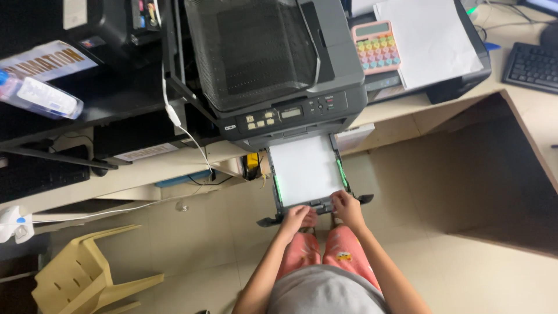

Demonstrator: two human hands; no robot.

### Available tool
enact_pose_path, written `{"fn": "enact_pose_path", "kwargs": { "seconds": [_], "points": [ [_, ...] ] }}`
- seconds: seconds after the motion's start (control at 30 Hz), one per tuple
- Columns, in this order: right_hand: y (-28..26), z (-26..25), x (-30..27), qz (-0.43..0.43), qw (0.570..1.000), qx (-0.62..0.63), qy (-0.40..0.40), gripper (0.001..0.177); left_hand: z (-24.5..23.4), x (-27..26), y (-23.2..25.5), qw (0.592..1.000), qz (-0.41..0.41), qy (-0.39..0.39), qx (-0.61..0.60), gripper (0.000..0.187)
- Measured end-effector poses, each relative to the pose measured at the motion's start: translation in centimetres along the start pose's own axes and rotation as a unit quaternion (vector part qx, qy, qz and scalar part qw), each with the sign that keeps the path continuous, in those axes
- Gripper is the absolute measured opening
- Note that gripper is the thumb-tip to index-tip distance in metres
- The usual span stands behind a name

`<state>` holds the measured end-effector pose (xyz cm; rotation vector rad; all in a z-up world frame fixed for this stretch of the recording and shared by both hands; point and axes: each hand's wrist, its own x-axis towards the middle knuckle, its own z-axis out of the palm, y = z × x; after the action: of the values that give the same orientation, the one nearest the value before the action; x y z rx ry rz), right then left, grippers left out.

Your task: The person organizes a stack of white paper by placing it into a black wire mesh tray. They then load the paper into the input tray of a printer. Finally, they disassemble the wire mesh tray, removing the mesh bottom and separating the frame components on the desk.

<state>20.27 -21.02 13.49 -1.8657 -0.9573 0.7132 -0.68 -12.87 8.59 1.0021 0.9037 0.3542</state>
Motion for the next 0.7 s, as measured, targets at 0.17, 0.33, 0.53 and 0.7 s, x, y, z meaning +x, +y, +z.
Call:
{"fn": "enact_pose_path", "kwargs": {
  "seconds": [0.17,0.33,0.53,0.7],
  "points": [
    [1.6,-0.1,-2.4,0.236,0.960,0.025,-0.148,0.043,0.5,-0.7,-1.7,0.967,-0.155,-0.106,-0.170,0.041],
    [3.0,1.3,-3.4,0.428,0.859,0.221,-0.172,0.040,0.1,2.1,-8.3,0.904,-0.280,0.022,-0.324,0.043],
    [11.2,5.4,-1.1,0.338,0.841,0.420,-0.037,0.040,0.4,4.9,-12.4,0.868,-0.152,0.069,-0.467,0.037],
    [8.2,5.9,0.7,0.344,0.839,0.421,0.003,0.033,-0.7,6.3,-10.4,0.887,-0.122,0.103,-0.433,0.035]
  ]
}}
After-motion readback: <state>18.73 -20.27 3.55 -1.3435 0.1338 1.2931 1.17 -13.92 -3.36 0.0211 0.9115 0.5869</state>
